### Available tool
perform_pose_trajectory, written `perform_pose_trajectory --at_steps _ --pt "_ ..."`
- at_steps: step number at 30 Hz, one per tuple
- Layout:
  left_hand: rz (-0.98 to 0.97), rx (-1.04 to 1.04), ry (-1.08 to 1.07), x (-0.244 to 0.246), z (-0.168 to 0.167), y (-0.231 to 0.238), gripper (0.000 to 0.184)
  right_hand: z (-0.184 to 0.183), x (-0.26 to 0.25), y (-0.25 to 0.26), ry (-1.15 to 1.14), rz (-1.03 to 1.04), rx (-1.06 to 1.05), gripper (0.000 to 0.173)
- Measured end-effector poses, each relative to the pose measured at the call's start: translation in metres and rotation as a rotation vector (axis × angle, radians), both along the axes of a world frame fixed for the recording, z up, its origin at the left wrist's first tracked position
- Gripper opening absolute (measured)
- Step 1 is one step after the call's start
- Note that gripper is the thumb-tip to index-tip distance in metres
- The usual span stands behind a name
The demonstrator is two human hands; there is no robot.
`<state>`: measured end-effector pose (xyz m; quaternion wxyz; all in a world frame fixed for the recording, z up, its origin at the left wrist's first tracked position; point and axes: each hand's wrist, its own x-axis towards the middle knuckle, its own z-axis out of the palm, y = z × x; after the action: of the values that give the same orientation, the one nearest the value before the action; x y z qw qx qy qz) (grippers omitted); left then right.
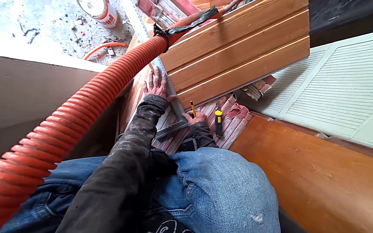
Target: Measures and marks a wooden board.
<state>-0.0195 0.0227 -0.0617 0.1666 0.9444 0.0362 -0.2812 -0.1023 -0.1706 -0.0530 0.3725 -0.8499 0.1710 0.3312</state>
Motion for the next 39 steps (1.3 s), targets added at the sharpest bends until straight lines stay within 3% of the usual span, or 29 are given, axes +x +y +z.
perform_pose_trajectory --at_steps 5,20,31,39 --pt "-0.026 0.009 0.102 0.005 0.009 -0.001 0.133 0.004 0.002 0.002 0.021 -0.025 0.019 0.026" --pt "-0.047 -0.060 -0.017 0.000 -0.013 0.007 0.138 0.001 -0.001 -0.001 0.019 -0.016 0.015 0.026" --pt "-0.037 -0.123 -0.081 -0.002 -0.003 0.009 0.131 0.002 -0.002 0.000 0.007 -0.019 0.036 0.028" --pt "0.214 -0.224 -0.214 -0.012 -0.017 -0.009 0.098 -0.004 -0.005 -0.001 -0.039 0.000 0.025 0.028"
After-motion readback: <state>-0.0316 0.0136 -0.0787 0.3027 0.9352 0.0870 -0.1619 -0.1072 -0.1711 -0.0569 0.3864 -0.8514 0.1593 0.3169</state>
